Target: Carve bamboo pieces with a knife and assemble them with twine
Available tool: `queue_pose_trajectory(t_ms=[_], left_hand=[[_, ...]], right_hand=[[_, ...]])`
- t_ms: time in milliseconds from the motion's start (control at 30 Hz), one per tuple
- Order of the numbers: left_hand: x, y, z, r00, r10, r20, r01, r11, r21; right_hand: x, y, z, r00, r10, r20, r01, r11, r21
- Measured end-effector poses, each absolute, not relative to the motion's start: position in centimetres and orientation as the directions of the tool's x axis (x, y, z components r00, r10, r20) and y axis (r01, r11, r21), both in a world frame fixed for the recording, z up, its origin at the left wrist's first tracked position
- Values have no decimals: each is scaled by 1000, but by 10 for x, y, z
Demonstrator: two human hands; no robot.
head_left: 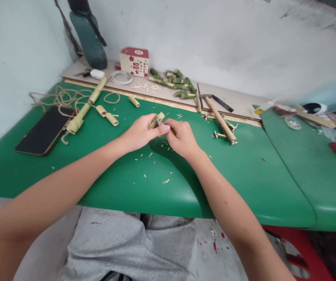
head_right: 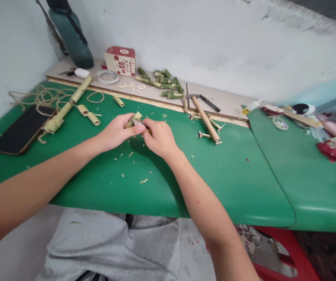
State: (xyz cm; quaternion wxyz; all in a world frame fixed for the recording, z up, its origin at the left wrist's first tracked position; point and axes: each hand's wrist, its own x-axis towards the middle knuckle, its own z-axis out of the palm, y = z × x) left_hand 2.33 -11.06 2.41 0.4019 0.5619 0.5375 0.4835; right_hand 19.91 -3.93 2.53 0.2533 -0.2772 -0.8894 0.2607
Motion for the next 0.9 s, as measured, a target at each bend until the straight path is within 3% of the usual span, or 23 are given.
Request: queue_pose_trajectory(t_ms=[267, 400, 600, 900], left_hand=[[22, -111, 24, -98, 989, 115, 322, -78, 944], [22, -111, 23, -111, 988, 111, 346, -67, 936], [30, -112, 17, -76, 989, 126, 272, -101, 957], [25, -108, 9, -88, 986, 138, 200, -118, 973]], right_hand=[[196, -42, 24, -668, 678, 307, 448, 696, -562], [196, -42, 23, -596, 706, 383, 461, 691, -556], [199, -38, 25, -531, 731, 430, 422, 668, -613], [199, -38, 26, -685, 649, 331, 372, 702, -607]])
